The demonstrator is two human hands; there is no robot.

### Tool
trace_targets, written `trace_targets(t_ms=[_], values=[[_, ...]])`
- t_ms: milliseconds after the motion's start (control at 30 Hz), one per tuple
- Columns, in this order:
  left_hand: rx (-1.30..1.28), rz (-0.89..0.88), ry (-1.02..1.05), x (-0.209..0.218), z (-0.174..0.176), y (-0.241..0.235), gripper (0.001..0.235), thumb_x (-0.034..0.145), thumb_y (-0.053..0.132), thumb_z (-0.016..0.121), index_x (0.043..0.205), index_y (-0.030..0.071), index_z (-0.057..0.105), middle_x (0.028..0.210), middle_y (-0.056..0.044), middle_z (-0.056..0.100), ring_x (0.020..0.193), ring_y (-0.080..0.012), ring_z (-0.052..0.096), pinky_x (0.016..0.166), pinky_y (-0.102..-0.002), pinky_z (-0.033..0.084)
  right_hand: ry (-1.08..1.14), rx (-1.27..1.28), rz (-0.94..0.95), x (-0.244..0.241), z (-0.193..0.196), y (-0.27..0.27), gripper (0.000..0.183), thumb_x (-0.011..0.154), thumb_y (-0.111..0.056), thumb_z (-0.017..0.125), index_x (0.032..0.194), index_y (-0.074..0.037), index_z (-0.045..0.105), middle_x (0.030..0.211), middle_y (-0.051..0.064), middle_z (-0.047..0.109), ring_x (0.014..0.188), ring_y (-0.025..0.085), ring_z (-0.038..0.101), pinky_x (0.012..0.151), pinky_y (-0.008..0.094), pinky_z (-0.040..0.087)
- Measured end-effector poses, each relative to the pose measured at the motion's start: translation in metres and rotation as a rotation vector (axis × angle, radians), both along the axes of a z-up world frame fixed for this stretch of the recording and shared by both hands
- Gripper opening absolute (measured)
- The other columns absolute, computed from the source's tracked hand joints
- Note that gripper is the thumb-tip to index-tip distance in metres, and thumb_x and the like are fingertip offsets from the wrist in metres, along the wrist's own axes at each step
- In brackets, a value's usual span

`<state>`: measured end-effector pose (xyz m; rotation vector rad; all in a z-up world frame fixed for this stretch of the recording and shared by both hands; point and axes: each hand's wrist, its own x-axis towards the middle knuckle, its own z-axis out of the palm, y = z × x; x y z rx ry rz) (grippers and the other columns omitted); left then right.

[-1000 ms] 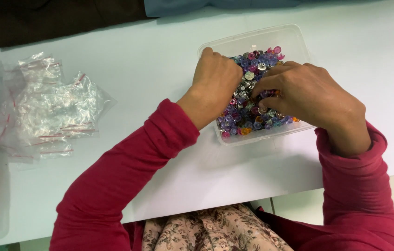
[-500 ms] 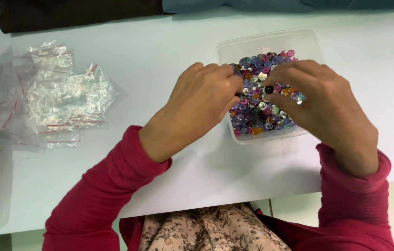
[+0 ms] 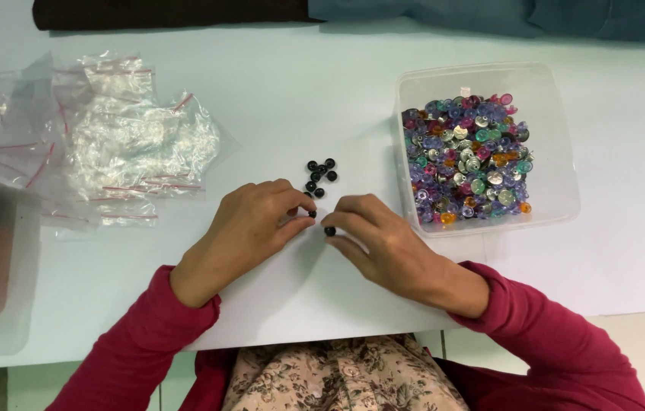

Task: The person is sorting through a container of various colored beads, selecting specific colors, and placing them into small plastic zip-lock bags.

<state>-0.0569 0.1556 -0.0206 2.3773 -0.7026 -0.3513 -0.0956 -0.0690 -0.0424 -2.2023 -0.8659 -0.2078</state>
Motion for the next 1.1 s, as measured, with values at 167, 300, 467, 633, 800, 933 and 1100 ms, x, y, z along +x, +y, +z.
trace_targets(t_ms=[167,300,467,633,800,933,1100], values=[[-0.100,0.000,-0.106,0.011,-0.028,0.002,0.019,0.090,0.019,0.077,0.106,0.008,0.075,0.087,-0.010,0.073,0.082,-0.0271,0.073,0.073,-0.036,0.054,0.014,-0.007,-0.097,0.015,-0.028,-0.006,0.026,0.089,-0.002,0.077,0.113,-0.006,0.072,0.106,0.009,0.062,0.093,0.027,0.070,0.077,0.036,0.060],[-0.188,-0.026,-0.210,0.013,-0.048,-0.003,0.019,0.088,0.018,0.078,0.105,0.010,0.074,0.086,-0.008,0.070,0.076,-0.0260,0.071,0.071,-0.037,0.055,0.009,-0.031,-0.173,0.016,-0.026,0.000,0.021,0.093,-0.002,0.075,0.114,-0.005,0.071,0.105,0.011,0.058,0.092,0.028,0.068,0.078,0.039,0.060],[-0.258,0.019,-0.238,0.012,-0.060,0.000,0.018,0.090,0.018,0.077,0.108,0.013,0.073,0.087,-0.005,0.069,0.075,-0.0214,0.070,0.072,-0.033,0.056,-0.001,-0.078,-0.195,0.018,-0.029,0.003,0.020,0.095,-0.002,0.074,0.114,-0.002,0.070,0.105,0.013,0.058,0.095,0.030,0.068,0.080,0.040,0.060],[-0.274,0.043,-0.288,0.011,-0.070,-0.001,0.019,0.091,0.014,0.076,0.110,0.013,0.072,0.088,-0.004,0.067,0.074,-0.0195,0.069,0.071,-0.032,0.056,-0.010,-0.106,-0.209,0.026,-0.034,0.006,0.020,0.095,-0.003,0.074,0.115,-0.001,0.071,0.105,0.015,0.057,0.095,0.033,0.069,0.079,0.043,0.061],[-0.290,0.065,-0.313,0.009,-0.073,-0.002,0.024,0.093,0.014,0.075,0.117,0.014,0.069,0.089,-0.003,0.065,0.076,-0.0175,0.069,0.073,-0.031,0.056,-0.015,-0.102,-0.228,0.028,-0.037,0.005,0.025,0.095,-0.005,0.076,0.120,-0.001,0.071,0.105,0.015,0.057,0.092,0.031,0.068,0.075,0.041,0.059],[-0.297,0.071,-0.336,0.007,-0.072,-0.001,0.026,0.091,0.013,0.076,0.116,0.013,0.069,0.088,-0.003,0.065,0.075,-0.0175,0.069,0.072,-0.032,0.057,-0.014,-0.090,-0.215,0.026,-0.036,0.006,0.025,0.096,-0.004,0.075,0.120,0.000,0.071,0.105,0.015,0.057,0.093,0.032,0.068,0.075,0.041,0.059],[-0.425,0.093,-0.314,0.004,-0.064,0.007,0.016,0.095,0.015,0.072,0.110,0.010,0.071,0.089,-0.004,0.068,0.082,-0.0190,0.074,0.072,-0.032,0.057,-0.067,-0.054,-0.216,0.026,-0.033,0.011,0.021,0.097,-0.004,0.076,0.118,-0.001,0.074,0.103,0.013,0.057,0.085,0.027,0.064,0.074,0.039,0.056]])
